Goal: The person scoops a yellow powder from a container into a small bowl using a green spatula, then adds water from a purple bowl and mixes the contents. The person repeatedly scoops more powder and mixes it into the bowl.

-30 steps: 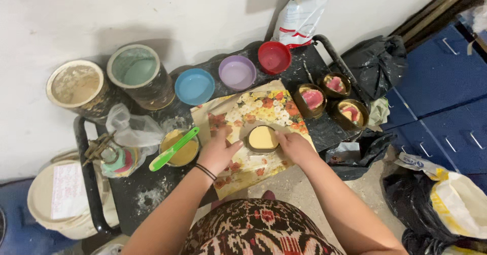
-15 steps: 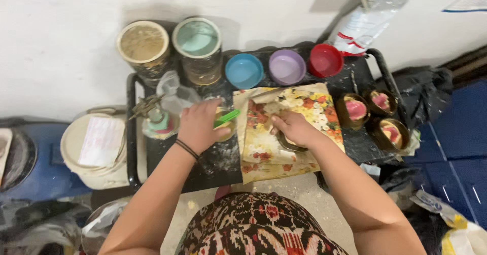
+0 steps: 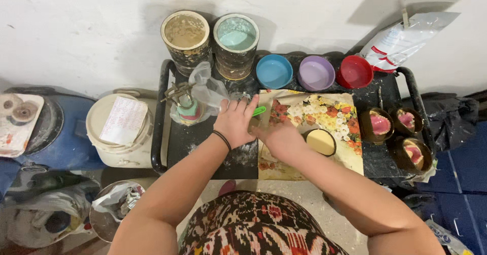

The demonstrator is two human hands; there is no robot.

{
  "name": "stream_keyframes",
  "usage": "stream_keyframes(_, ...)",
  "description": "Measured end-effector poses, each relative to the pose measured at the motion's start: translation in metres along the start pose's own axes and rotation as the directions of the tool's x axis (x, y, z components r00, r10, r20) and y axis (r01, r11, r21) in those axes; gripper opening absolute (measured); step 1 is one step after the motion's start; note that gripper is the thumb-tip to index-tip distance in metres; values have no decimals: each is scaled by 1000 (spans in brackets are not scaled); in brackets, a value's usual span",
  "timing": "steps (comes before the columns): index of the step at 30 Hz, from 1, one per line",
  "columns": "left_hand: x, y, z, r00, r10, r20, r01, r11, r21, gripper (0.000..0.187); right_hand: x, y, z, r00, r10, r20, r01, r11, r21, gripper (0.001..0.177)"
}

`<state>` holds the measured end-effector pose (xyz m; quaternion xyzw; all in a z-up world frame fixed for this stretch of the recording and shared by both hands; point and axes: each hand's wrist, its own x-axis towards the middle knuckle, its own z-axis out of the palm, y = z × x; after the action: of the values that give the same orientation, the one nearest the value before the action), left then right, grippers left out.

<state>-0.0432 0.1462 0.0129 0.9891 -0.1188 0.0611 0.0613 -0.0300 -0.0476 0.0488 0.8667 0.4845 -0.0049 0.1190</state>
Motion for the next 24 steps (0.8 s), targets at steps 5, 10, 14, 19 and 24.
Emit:
stream_keyframes(5, 1, -3, 9, 1000, 14, 28, -15, 999, 29, 124, 3, 17, 0, 980, 187, 68, -190, 780, 597, 28)
stream_keyframes(10, 1, -3, 12, 1000, 13, 7, -14, 998, 65, 121, -3, 12, 47, 906, 87, 414, -357, -369, 858, 66)
stream_keyframes(14, 1, -4, 4, 1000, 23, 18, -23, 999, 34, 122, -22, 44, 28, 910, 132, 393, -385, -86, 919, 56)
stream_keyframes(19, 2, -4, 9, 998, 56, -11, -56, 998, 43, 121, -52, 87, 32, 999, 29, 27, -39, 841, 540, 32)
stream_keyframes(24, 0, -1, 7, 999, 32, -25, -28, 992, 123, 122, -92, 88, 19, 989, -143, 46, 136, 982, 132, 60)
